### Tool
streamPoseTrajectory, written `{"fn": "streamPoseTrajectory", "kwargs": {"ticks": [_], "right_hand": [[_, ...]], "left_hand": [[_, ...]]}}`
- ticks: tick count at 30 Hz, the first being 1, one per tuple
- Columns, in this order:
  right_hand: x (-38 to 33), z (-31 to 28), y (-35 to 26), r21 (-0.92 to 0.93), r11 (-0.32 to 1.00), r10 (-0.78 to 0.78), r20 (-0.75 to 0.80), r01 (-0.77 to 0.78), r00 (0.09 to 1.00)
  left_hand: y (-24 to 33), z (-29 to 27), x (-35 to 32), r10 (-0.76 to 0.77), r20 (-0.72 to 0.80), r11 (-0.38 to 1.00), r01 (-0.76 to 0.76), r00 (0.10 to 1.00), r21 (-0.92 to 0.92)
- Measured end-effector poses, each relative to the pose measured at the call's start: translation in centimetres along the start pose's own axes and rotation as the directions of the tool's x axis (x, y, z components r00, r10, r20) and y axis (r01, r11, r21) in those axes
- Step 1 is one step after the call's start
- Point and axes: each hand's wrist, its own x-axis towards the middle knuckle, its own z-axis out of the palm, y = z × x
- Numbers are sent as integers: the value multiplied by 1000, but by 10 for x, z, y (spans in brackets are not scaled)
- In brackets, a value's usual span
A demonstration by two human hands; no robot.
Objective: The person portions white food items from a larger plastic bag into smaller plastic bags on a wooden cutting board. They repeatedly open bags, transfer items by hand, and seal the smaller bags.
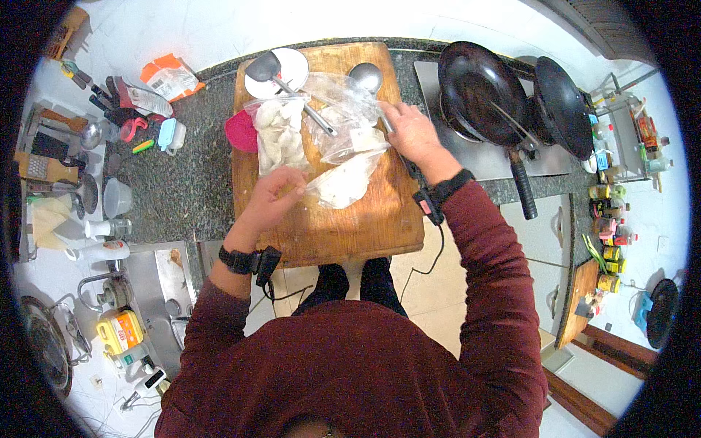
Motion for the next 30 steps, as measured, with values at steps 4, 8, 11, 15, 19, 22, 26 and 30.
{"fn": "streamPoseTrajectory", "kwargs": {"ticks": [4, 8, 11, 15, 19, 22, 26, 30], "right_hand": [[25, 40, -1, -173, 985, 1, -9, -2, 1000], [41, 58, 5, -72, 997, 12, -41, -14, 999], [50, 50, 11, 190, 967, 175, -11, -169, 985], [40, 4, 21, 758, 645, 245, -82, -99, 966], [9, -58, 29, 974, 117, 221, 164, -193, 961], [-15, -85, 28, 960, -192, 124, 231, -205, 965], [-39, -97, 29, 928, -310, 89, 246, -208, 965], [-54, -90, 22, 987, -155, 309, 93, -46, 946]], "left_hand": [[0, -9, -8, -46, 71, 996, 52, 996, -77], [1, -11, -8, -127, 155, 975, 152, 980, -164], [2, -12, -2, -198, 98, 958, 213, 975, -192], [-2, -20, 31, -157, -249, 982, 123, 956, -145], [7, -27, 80, -27, -465, 995, -19, 885, -95], [28, -14, 108, 100, -482, 995, -74, 870, 72], [56, 0, 126, 41, -131, 873, -100, 990, -478], [69, 21, 124, -180, -117, 819, 83, 977, -567]]}}
